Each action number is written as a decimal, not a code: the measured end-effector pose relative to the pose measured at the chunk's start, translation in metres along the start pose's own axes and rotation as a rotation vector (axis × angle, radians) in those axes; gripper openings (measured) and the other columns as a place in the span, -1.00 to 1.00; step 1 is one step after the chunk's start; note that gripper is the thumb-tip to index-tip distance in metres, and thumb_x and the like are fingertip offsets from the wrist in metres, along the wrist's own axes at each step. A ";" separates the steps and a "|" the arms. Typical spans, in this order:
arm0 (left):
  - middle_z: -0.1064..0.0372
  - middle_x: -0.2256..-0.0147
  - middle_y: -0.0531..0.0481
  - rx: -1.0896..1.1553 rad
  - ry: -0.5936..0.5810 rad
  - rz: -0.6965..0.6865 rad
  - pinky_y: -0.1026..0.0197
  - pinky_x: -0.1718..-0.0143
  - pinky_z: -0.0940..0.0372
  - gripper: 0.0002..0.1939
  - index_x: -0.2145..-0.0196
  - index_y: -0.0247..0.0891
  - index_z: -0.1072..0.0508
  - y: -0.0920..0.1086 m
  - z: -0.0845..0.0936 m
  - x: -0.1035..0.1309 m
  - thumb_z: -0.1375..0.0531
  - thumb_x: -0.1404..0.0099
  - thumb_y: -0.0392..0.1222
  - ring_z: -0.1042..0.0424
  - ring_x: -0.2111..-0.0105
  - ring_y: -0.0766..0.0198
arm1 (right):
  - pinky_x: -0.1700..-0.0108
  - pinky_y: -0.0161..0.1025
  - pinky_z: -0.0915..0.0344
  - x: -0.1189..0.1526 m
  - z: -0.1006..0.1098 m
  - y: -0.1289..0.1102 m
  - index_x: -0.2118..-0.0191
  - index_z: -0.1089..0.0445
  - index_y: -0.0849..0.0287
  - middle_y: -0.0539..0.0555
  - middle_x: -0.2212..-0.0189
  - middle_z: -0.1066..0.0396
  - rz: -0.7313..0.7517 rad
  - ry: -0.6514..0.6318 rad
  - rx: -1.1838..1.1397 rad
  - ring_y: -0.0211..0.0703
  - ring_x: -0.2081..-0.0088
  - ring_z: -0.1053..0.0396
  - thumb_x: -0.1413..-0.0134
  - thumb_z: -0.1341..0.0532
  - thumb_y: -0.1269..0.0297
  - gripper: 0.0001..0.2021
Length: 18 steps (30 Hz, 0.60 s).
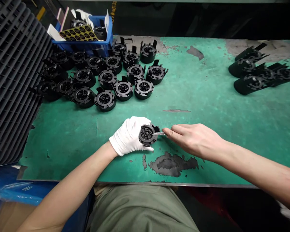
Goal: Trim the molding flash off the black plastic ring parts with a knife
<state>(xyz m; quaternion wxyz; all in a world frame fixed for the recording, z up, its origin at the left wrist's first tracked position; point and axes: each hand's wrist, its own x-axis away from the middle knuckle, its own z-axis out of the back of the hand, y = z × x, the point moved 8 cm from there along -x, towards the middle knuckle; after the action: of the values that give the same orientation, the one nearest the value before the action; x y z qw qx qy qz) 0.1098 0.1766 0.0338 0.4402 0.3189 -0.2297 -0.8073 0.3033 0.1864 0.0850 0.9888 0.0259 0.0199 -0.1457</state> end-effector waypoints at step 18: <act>-0.54 -0.12 -0.32 -0.055 0.060 -0.046 -0.17 -0.18 -0.47 0.00 -0.17 -0.25 -0.42 0.006 0.003 0.001 -0.35 -0.14 0.66 -0.58 -0.10 -0.17 | 0.44 -0.17 0.07 0.006 0.005 -0.018 -0.15 -0.43 0.23 -0.04 0.43 -0.32 -0.246 0.083 0.050 -0.23 0.46 -0.23 -0.51 -0.13 0.44 -0.76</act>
<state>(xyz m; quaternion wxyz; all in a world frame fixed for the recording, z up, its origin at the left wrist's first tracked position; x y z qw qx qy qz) 0.1103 0.1731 0.0392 0.4369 0.3359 -0.1865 -0.8133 0.3035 0.1673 0.0890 0.9608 0.0538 0.0602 -0.2654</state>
